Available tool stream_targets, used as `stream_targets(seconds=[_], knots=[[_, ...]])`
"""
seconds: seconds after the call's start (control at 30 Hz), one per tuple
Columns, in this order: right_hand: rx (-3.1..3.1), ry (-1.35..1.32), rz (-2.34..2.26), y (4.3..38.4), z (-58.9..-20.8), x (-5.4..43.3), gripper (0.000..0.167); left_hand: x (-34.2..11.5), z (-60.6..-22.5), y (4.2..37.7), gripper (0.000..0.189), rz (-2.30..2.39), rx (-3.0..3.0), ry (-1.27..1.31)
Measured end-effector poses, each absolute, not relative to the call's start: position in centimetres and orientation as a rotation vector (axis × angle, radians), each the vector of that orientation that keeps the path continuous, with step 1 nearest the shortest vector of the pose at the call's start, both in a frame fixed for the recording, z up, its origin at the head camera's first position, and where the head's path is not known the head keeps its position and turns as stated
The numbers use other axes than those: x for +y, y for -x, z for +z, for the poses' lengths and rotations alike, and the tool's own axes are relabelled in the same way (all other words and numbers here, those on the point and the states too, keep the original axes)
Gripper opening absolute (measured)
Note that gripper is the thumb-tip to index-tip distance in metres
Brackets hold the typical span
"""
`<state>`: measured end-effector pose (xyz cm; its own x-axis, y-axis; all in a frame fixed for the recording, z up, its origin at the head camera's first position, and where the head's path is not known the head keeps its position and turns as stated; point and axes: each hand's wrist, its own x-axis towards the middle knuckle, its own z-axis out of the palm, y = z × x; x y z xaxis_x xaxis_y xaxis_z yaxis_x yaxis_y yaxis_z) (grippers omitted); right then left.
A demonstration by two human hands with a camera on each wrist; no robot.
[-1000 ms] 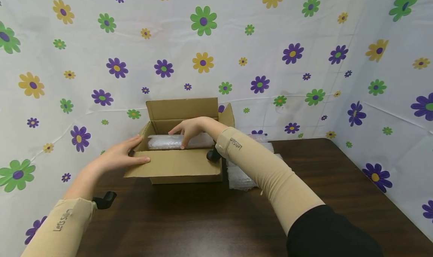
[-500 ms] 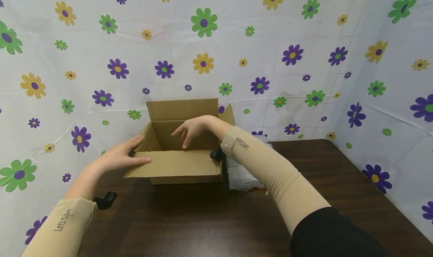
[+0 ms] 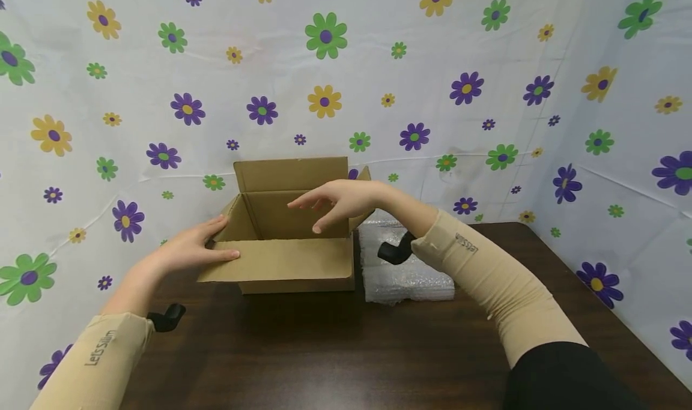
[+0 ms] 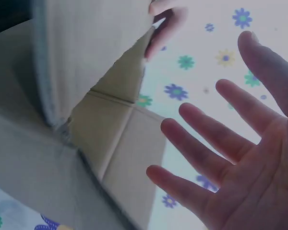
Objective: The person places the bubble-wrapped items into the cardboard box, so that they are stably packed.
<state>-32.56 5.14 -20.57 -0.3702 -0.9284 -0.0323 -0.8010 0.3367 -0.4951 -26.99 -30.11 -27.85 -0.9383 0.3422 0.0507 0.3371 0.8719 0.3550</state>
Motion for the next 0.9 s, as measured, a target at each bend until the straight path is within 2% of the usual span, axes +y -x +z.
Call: stream_targets(seconds=[0.47,0.7,0.9], knots=[[2.219,1.575,-0.884,27.4,-23.9,14.0,0.06,-30.3,-27.8,27.0,0.095,0.575,3.022,-0.554],[2.229,1.487,-0.94,27.4,-26.9,17.0,0.054,-30.2,-27.8,26.9,0.095,0.583,3.017,-0.558],[2.411,1.374,-0.837,28.0,-30.7,18.7,0.058,-30.0,-27.8,26.9,0.095,0.579,3.015,-0.558]])
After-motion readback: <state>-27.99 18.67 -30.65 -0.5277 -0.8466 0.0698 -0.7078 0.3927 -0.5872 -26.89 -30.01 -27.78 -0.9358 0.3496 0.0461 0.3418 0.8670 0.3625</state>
